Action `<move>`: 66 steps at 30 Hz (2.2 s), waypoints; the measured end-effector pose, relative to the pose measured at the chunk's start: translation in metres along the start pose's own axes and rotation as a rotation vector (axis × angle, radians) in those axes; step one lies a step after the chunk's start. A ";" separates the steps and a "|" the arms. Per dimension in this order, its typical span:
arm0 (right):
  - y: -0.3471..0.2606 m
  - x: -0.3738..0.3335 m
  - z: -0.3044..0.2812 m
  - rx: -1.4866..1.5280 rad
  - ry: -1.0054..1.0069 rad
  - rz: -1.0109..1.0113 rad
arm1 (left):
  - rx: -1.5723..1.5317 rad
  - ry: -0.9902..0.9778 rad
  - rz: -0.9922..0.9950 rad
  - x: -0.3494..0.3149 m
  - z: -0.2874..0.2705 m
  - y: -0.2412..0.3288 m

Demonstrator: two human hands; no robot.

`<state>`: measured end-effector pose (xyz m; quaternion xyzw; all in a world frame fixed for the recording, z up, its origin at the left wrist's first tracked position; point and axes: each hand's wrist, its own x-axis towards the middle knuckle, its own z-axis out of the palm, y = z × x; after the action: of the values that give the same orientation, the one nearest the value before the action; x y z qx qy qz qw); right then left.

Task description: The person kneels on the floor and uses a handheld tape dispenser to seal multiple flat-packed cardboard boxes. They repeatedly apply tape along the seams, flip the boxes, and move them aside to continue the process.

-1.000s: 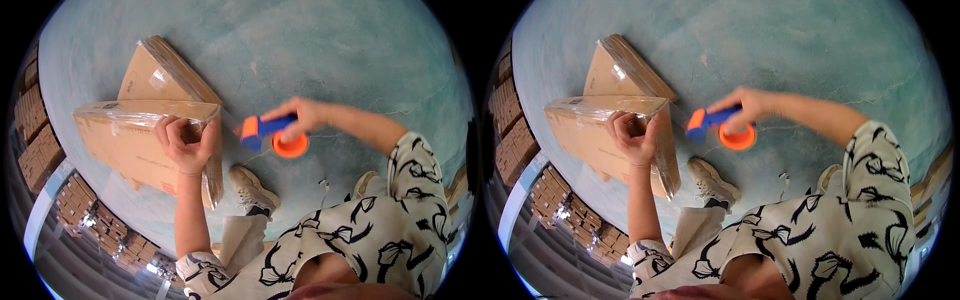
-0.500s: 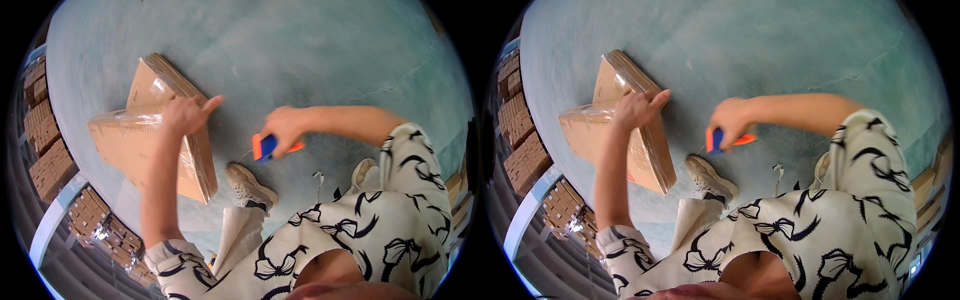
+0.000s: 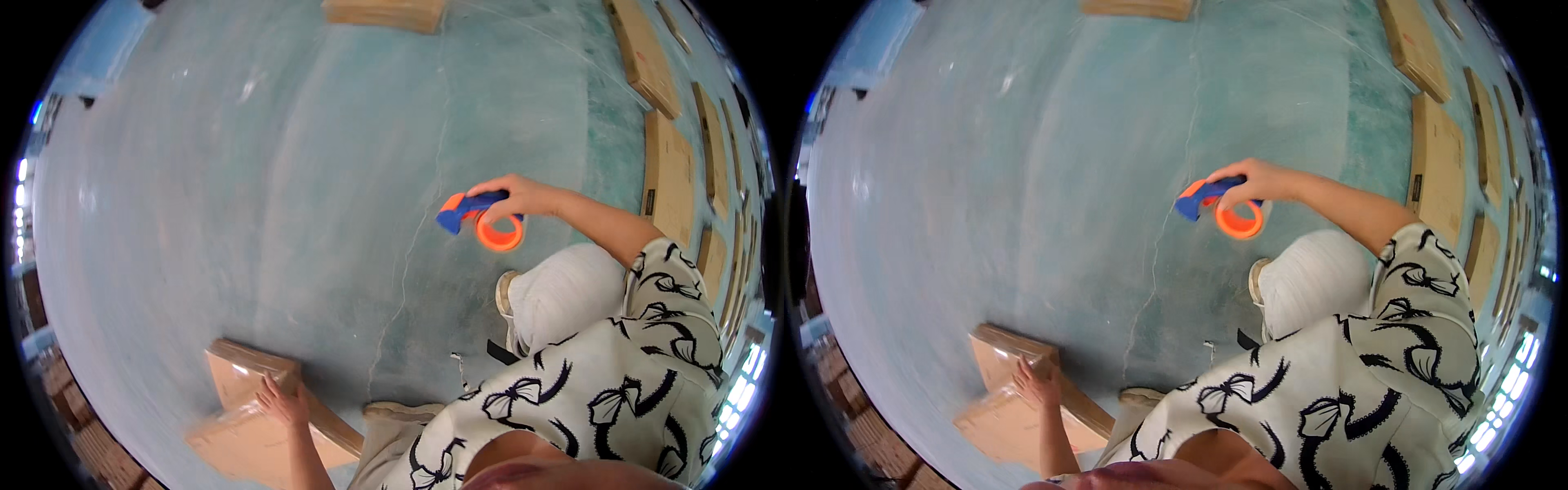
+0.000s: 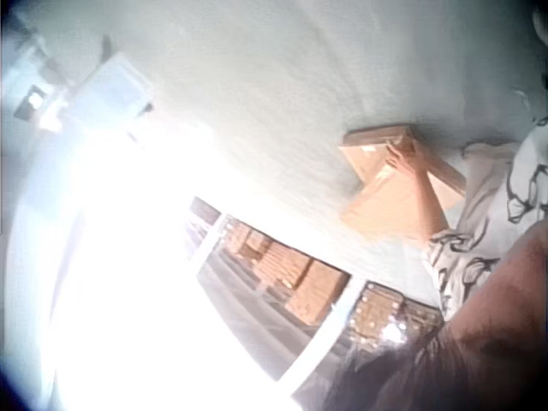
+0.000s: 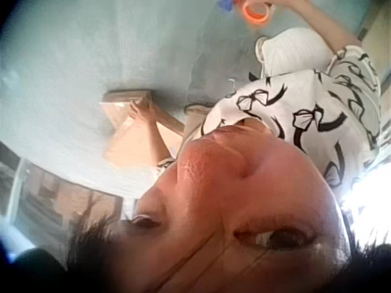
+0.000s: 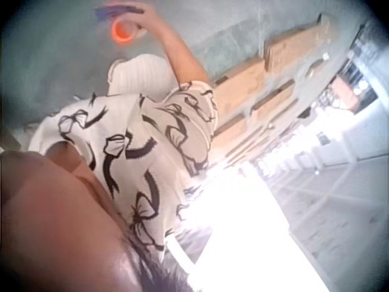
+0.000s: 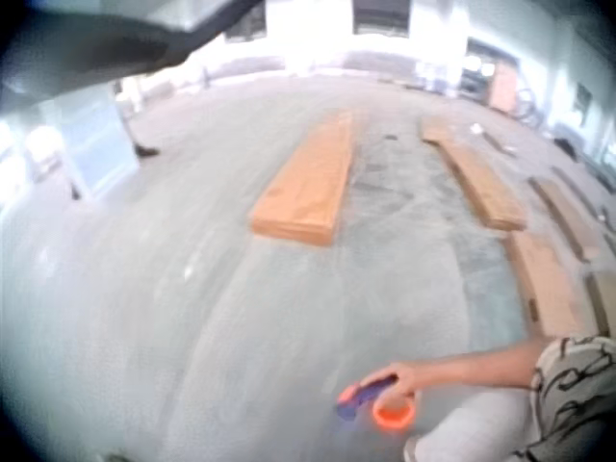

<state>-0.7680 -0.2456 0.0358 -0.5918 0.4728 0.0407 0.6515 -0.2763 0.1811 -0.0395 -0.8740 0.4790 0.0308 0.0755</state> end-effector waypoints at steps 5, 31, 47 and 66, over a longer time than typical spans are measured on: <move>0.059 -0.095 -0.092 0.440 0.434 0.033 | -0.030 -0.446 -0.347 -0.020 -0.071 -0.007; -0.052 -0.041 -0.216 0.728 0.588 -0.074 | -0.157 0.072 0.647 0.461 -0.126 0.683; -0.168 -0.012 -0.334 0.528 0.781 0.101 | -0.267 0.288 0.961 0.485 -0.057 0.696; -0.140 0.407 -0.560 -0.118 0.751 -0.571 | -0.148 0.121 1.115 0.538 -0.104 0.671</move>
<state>-0.7766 -0.9471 -0.0488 -0.7079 0.4909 -0.3299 0.3861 -0.5528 -0.6393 -0.0732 -0.4919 0.8682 0.0495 -0.0415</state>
